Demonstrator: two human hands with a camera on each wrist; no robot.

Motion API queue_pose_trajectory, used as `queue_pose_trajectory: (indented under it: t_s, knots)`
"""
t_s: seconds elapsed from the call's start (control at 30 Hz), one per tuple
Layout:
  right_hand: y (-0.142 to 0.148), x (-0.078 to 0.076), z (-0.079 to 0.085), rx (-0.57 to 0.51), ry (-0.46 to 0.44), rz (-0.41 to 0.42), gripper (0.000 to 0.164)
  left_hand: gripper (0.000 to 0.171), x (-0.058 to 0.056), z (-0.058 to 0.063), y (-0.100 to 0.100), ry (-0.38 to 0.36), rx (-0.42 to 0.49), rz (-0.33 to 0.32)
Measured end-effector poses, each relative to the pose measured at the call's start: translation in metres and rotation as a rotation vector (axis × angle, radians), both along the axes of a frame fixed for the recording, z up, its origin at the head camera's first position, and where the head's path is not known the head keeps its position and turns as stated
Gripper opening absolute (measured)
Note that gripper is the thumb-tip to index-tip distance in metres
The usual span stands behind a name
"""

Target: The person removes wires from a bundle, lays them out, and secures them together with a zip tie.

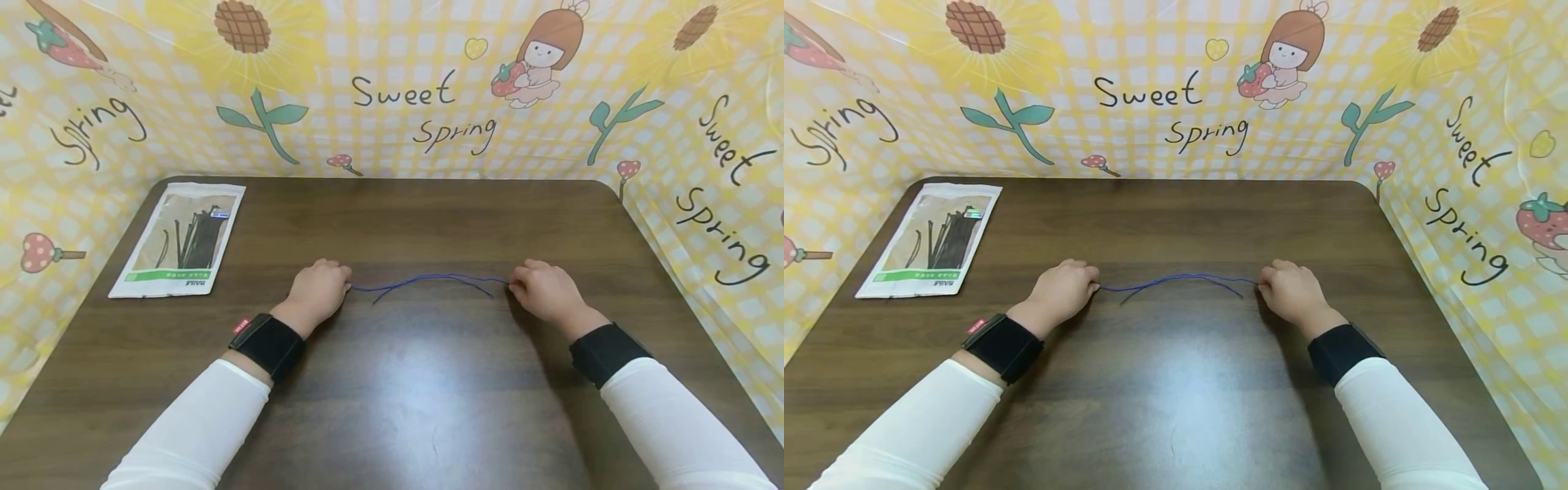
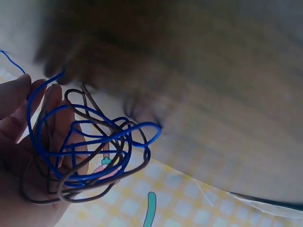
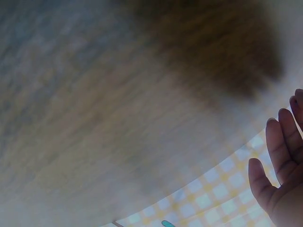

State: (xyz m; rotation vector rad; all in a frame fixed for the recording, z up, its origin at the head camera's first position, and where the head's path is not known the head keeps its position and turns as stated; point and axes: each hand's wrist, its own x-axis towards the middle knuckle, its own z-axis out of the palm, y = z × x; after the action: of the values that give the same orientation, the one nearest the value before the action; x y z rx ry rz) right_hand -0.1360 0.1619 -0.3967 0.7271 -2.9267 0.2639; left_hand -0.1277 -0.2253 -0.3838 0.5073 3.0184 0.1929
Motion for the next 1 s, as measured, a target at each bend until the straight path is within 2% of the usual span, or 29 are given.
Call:
queue_pose_trajectory:
  t_s: [0.27,0.43,0.57,0.8,1.0]
  knots:
    - [0.002,0.002,0.002,0.007,-0.016,0.003,0.005,0.008,0.001,0.004,-0.002,-0.005,-0.019,-0.006]
    - [0.001,0.003,0.004,0.015,-0.013,0.004,0.011,0.007,0.002,0.004,-0.005,0.014,-0.010,-0.007]
    - [-0.003,0.002,0.007,0.000,0.011,0.021,0.014,0.006,0.002,0.003,-0.008,0.044,0.000,-0.023]
    - [-0.009,0.000,0.008,-0.014,0.038,0.033,0.012,0.007,0.000,-0.001,-0.013,0.132,0.013,-0.096]
    - [-0.010,-0.002,0.008,-0.023,0.038,0.030,0.012,0.010,-0.003,-0.001,-0.015,0.148,0.019,-0.091]
